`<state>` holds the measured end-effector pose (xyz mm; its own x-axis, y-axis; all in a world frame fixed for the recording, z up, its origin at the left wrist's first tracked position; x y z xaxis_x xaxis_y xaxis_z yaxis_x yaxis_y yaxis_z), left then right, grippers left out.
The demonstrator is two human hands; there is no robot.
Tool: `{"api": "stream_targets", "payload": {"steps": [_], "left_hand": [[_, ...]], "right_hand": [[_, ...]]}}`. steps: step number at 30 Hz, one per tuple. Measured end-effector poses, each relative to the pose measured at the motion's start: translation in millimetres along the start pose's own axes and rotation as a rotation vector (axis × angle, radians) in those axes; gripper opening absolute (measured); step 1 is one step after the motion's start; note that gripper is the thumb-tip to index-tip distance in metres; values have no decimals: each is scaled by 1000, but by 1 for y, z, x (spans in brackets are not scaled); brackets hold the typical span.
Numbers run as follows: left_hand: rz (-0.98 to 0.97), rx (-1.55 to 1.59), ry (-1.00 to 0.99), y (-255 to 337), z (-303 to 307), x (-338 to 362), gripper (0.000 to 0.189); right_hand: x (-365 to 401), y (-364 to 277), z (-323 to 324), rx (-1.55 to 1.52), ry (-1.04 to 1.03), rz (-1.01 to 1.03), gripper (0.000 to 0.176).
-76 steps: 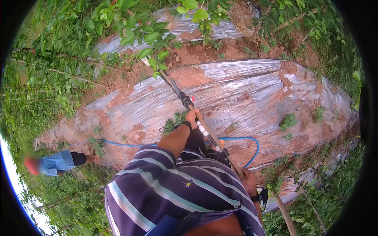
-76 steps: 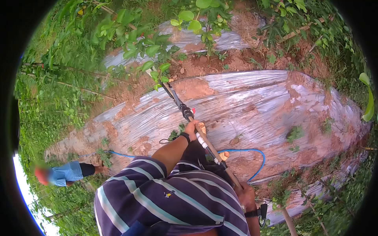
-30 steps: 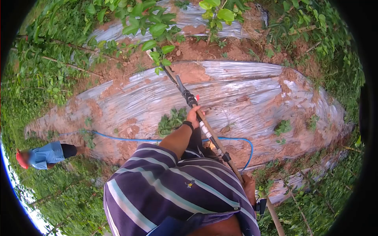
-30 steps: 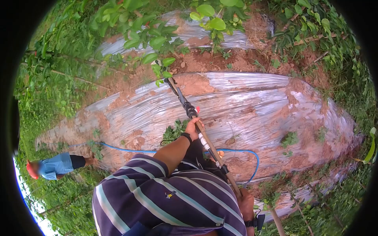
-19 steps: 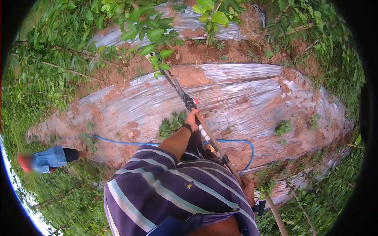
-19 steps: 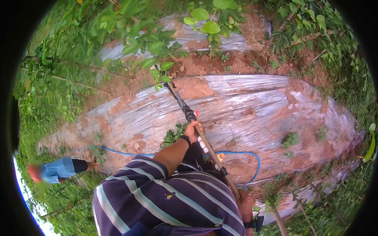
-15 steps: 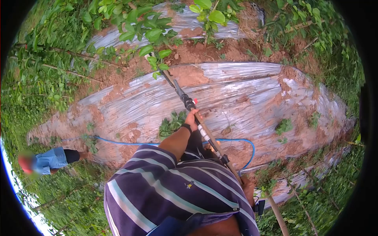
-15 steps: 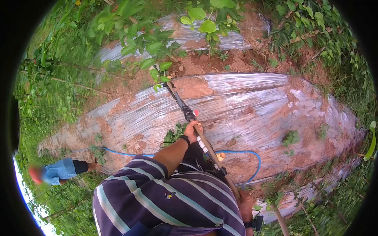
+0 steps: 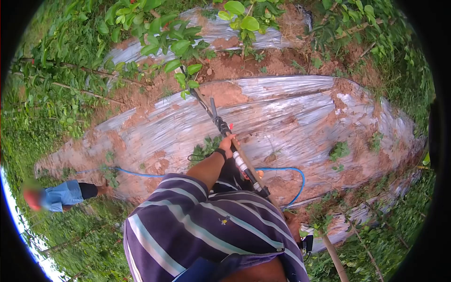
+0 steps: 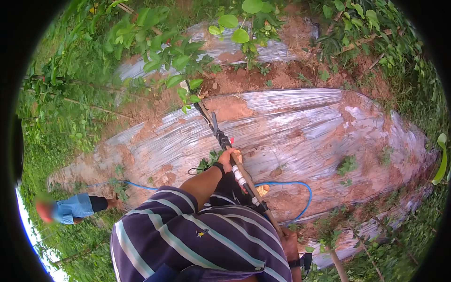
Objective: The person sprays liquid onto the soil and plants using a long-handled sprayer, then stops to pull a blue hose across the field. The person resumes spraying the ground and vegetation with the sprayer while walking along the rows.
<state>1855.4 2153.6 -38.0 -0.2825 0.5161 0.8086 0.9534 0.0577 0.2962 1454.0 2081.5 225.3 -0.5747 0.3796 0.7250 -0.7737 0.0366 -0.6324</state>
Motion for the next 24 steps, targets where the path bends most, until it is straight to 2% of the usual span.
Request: {"api": "stream_targets", "payload": {"steps": [3, 5, 6, 7, 8, 9, 10, 12, 13, 14, 15, 16, 17, 19, 20, 22, 23, 24], "left_hand": [[6, -33, -11, 0, 2, -5, 14], [33, -100, -37, -9, 31, -40, 13], [57, -160, -61, -12, 40, -52, 13], [59, -165, -62, -11, 36, -51, 13], [-18, -395, 63, -5, 32, -45, 18], [-98, -623, 190, 3, 27, -38, 24], [-98, -628, 192, 6, 20, -33, 24], [-203, -1027, 395, 18, 11, -22, 28], [-203, -1030, 399, 21, 13, -24, 28], [-220, -1280, 461, 25, 20, -32, 28], [-234, -1531, 524, 28, 28, -38, 29], [-367, -1413, 564, 26, 41, -49, 26], [-370, -1412, 575, 21, 50, -58, 26], [-516, -1667, 882, 22, 58, -60, 30], [-520, -1661, 895, 27, 51, -46, 30], [-305, -1425, 626, 28, 37, -17, 28], [-312, -1411, 640, 29, 21, 9, 28], [-262, -940, 485, 22, 4, 36, 24]], "right_hand": [[-1, 0, -3, -157, -19, 81, 26], [-9, 36, -12, -416, -152, -145, 28], [-14, 48, -14, -422, -149, -143, 28], [-19, 54, -15, -312, -176, 8, 29], [-21, 54, -16, -200, -202, 159, 30], [-22, 58, -18, -206, -201, 160, 30], [-23, 56, -20, -201, -213, 227, 29], [-27, 57, -23, -201, -229, 294, 27], [-29, 53, -23, -24, -137, 540, 27], [-28, 52, -24, 156, -41, 783, 27], [-28, 57, -27, 151, -46, 787, 27], [-31, 70, -30, -19, -150, 589, 28], [-34, 81, -33, -183, -252, 388, 28], [-30, 63, -28, -200, -261, 372, 29], [-30, 56, -25, -215, -262, 350, 30], [-34, 68, -21, -179, -288, 406, 29], [-35, 73, -19, -147, -306, 453, 29], [-33, 75, -16, -135, -320, 464, 29]]}}
Point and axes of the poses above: each hand's wrist, its own x-axis away from the middle knuckle, its own z-axis out of the back of the hand, y = z × x, the point moved 3 cm from there along -x, towards the middle knuckle, and after that the axes turned 11 degrees about -y, right-handed, at the moved point
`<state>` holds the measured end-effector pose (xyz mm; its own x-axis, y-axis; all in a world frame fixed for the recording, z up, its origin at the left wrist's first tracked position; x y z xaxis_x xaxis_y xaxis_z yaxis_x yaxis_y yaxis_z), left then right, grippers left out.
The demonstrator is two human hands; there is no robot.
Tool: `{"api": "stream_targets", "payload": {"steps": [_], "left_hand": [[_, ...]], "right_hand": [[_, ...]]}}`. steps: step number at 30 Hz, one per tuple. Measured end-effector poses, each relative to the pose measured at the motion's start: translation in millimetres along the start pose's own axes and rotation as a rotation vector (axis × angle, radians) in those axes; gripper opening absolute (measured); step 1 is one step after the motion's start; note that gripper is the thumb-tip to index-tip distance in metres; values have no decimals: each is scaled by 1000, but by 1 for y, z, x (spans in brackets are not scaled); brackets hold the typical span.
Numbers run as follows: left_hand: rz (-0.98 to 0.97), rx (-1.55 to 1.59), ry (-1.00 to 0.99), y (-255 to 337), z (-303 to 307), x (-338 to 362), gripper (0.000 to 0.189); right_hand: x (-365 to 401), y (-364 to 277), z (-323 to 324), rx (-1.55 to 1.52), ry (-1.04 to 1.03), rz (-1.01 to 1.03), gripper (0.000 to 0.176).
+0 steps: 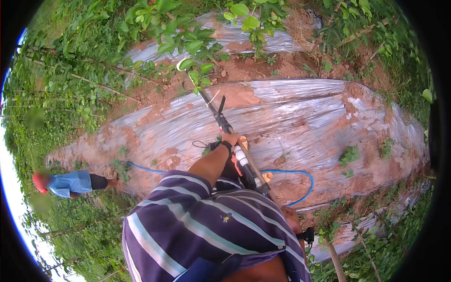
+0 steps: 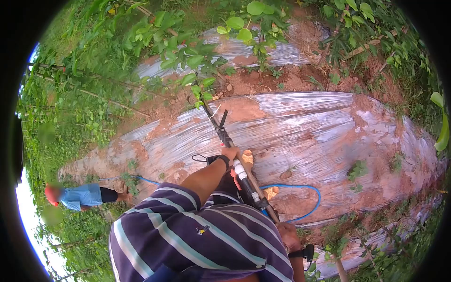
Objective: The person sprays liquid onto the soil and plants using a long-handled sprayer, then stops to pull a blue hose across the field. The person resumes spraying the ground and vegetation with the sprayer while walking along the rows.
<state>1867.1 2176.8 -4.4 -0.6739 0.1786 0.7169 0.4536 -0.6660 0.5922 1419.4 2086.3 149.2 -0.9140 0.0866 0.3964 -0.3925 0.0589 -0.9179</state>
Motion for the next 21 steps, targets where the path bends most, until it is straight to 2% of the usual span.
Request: {"api": "stream_targets", "payload": {"steps": [1, 2, 4, 5, 6, 8, 12, 13, 16, 21], "left_hand": [[92, 469, -137, 2, -3, 18, 20], [90, 483, -121, -3, -1, 23, 20], [49, 834, -451, -10, -12, 31, 15], [46, 857, -436, -17, -16, 27, 15], [73, 899, -451, -26, -22, 23, 15], [78, 995, -492, -40, -23, 28, 17], [171, 1118, -335, -30, -8, 59, 19], [164, 1137, -336, -31, -3, 57, 19], [187, 1127, -238, -34, 22, 52, 20], [193, 1270, -163, -54, 67, 14, 21]], "right_hand": [[5, 3, 3, -21, 43, -215, 28], [12, 4, 6, -40, 85, -431, 27], [21, -11, 11, -101, 97, -461, 25], [26, -25, 17, -169, 127, -496, 24], [29, -42, 25, -25, 105, -524, 22], [29, -83, 33, 58, 84, -534, 22], [21, -90, 46, 261, 104, -537, 26], [13, -99, 48, 357, 114, -510, 27], [-13, -126, 41, 381, 87, -497, 28], [-62, -122, 24, 434, 8, -468, 24]]}}
Point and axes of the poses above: each hand's wrist, its own x-axis away from the middle knuckle, its own z-axis out of the back of the hand, y = z × x, the point moved 3 cm from there along -x, towards the middle knuckle, and after that the axes turned 11 degrees about -y, right-handed, at the moved point
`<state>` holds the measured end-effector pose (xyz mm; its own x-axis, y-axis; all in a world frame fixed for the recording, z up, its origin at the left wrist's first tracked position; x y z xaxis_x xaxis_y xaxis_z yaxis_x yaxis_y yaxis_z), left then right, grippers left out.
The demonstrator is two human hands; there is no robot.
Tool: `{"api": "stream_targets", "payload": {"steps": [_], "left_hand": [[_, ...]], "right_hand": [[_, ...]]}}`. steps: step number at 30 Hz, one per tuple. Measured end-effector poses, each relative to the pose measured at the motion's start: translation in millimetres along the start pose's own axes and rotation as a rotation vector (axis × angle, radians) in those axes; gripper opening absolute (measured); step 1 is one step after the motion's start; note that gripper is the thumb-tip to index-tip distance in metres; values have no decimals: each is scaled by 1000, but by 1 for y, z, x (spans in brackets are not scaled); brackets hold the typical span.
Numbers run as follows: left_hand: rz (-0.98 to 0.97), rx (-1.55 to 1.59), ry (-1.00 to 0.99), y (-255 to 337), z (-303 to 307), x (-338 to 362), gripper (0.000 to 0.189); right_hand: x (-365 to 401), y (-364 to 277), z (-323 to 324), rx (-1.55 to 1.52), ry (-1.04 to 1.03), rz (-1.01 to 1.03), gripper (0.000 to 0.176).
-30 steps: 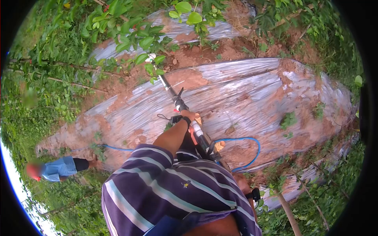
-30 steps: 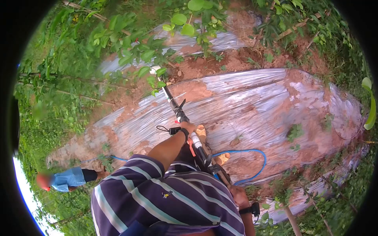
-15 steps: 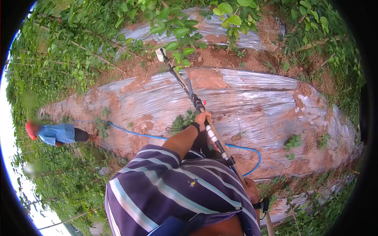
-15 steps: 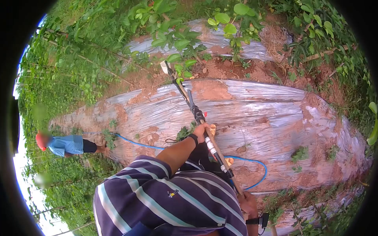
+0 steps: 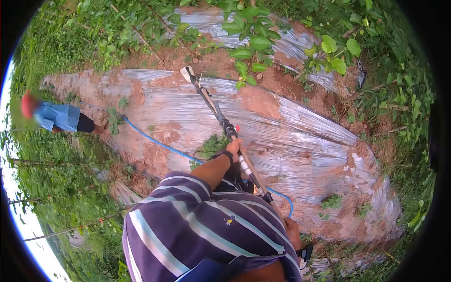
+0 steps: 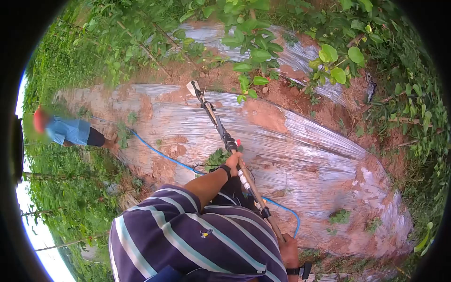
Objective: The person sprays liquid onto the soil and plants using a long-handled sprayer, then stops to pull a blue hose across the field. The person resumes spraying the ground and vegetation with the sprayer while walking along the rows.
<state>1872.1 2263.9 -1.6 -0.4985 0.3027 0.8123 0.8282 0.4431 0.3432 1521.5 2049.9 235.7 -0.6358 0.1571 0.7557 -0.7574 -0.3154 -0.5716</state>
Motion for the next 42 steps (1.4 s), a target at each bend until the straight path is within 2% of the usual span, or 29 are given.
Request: {"api": "stream_targets", "payload": {"steps": [2, 5, 8, 11, 14, 18, 24, 26, 32, 34, 36, 39, 42], "left_hand": [[-6, -14, 33, 25, 3, -7, 21], [-19, -8, 31, 66, 7, -24, 22], [10, 25, -42, 108, 13, -47, 23], [-5, -8, 45, 148, 17, -54, 24], [18, 8, 35, 179, 20, -54, 25], [70, 21, 80, 207, 22, -51, 27], [113, -29, 60, 230, 25, -50, 27], [120, -29, 81, 239, 19, -43, 28], [158, -6, 138, 247, 7, -38, 23], [165, -3, 152, 245, 10, -39, 24], [223, -42, 51, 232, 20, -56, 33], [174, -90, 57, 220, 20, -63, 33], [205, -64, 29, 212, 16, -65, 31]], "right_hand": [[-20, -13, -6, 81, 14, 119, 20], [-50, -44, -11, 120, 6, 131, 17], [-68, -108, -12, 123, -55, 3, 17], [-90, -128, -23, 76, -36, 32, 17], [-100, -141, -35, 39, -9, 56, 19], [-90, -197, -40, 55, 42, 45, 19], [-89, -234, -41, 81, 94, 119, 16], [-90, -234, -42, -73, 98, 46, 14], [-92, -241, -37, -94, 84, 34, 10], [-90, -243, -37, -97, 78, 36, 10], [-89, -243, -35, -104, 69, 36, 10], [-88, -237, -31, -101, 57, 43, 9], [-87, -230, -25, -107, 42, 54, 9]]}}
Point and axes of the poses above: each hand's wrist, its own x-axis away from the middle knuckle, its own z-axis out of the back of the hand, y = z × x, the point moved 3 cm from there along -x, towards the middle knuckle, and after that the axes turned 11 degrees about -y, right-handed, at the moved point
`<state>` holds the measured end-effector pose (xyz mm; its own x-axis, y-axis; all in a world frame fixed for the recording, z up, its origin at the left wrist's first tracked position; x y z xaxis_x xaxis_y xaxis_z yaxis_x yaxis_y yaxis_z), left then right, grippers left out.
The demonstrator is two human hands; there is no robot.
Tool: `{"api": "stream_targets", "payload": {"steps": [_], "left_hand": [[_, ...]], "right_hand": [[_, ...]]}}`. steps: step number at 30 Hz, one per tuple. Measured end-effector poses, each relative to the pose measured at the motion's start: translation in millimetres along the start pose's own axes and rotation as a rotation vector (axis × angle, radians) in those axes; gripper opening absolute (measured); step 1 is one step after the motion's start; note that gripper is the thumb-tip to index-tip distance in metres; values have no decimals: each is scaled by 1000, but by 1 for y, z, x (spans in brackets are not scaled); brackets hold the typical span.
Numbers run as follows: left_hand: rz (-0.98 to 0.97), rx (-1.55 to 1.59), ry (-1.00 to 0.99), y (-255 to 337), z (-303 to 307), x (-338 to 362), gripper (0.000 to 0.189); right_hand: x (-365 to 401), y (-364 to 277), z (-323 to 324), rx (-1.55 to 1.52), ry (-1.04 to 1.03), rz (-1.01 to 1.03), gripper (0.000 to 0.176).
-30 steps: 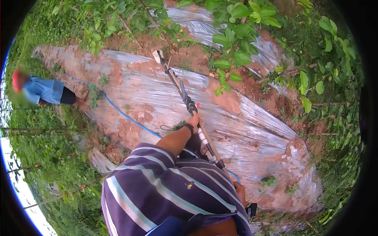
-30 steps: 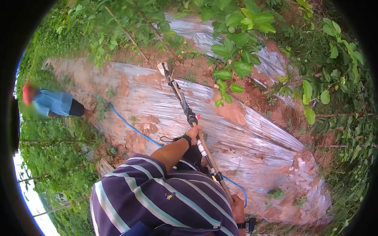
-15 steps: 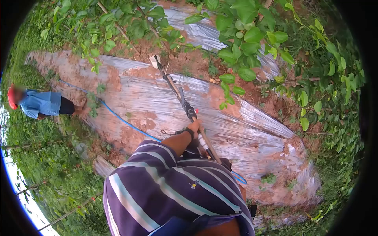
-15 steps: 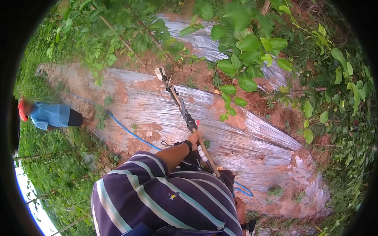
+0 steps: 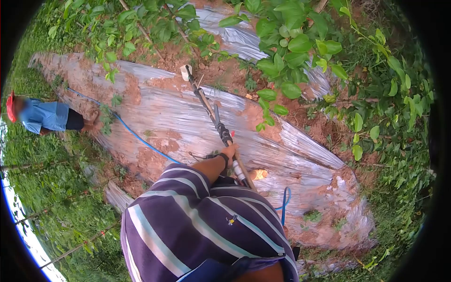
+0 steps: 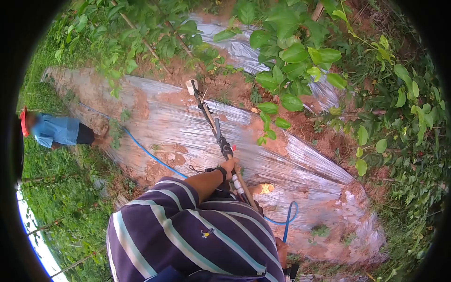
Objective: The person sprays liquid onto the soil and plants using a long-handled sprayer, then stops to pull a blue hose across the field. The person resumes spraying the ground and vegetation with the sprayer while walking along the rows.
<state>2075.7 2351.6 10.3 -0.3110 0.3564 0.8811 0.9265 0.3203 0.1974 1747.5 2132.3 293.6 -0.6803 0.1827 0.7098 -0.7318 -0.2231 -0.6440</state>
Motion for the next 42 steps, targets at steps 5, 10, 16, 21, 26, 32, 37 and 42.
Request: {"api": "stream_targets", "payload": {"steps": [5, 10, 16, 21, 26, 32, 37, 42], "left_hand": [[-11, -21, 15, -5, -7, 0, 28], [0, -24, 16, -18, 0, -8, 20], [3, -40, 29, -32, -4, -19, 21], [25, -21, 21, -40, -20, -25, 20], [7, -38, 115, -45, -40, -29, 8], [-64, -206, 221, -38, -49, -55, 28], [-127, -661, 398, -16, -89, -18, 27], [-248, -1031, 473, -29, -52, -85, 27]], "right_hand": [[1, 0, 7, -54, -5, 7, 8], [-4, 6, 21, -78, -20, 8, 7], [-7, 15, 36, -121, -45, 21, 7], [-6, 23, 51, -188, -69, 56, 6], [-8, 9, 73, -252, -91, 59, 6], [-44, 77, 91, -274, -198, -15, 17], [-54, 56, 106, -482, -309, -115, 16], [-61, 48, 121, -119, -363, 261, 15]]}}
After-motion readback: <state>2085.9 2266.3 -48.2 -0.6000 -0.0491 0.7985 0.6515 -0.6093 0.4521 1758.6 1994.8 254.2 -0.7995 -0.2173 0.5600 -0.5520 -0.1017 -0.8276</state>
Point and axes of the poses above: each hand's wrist, its own x-axis away from the middle knuckle, its own z-axis out of the back of the hand, y = z × x, the point moved 3 cm from there along -x, towards the middle knuckle, and after that the axes turned 11 degrees about -y, right-handed, at the moved point
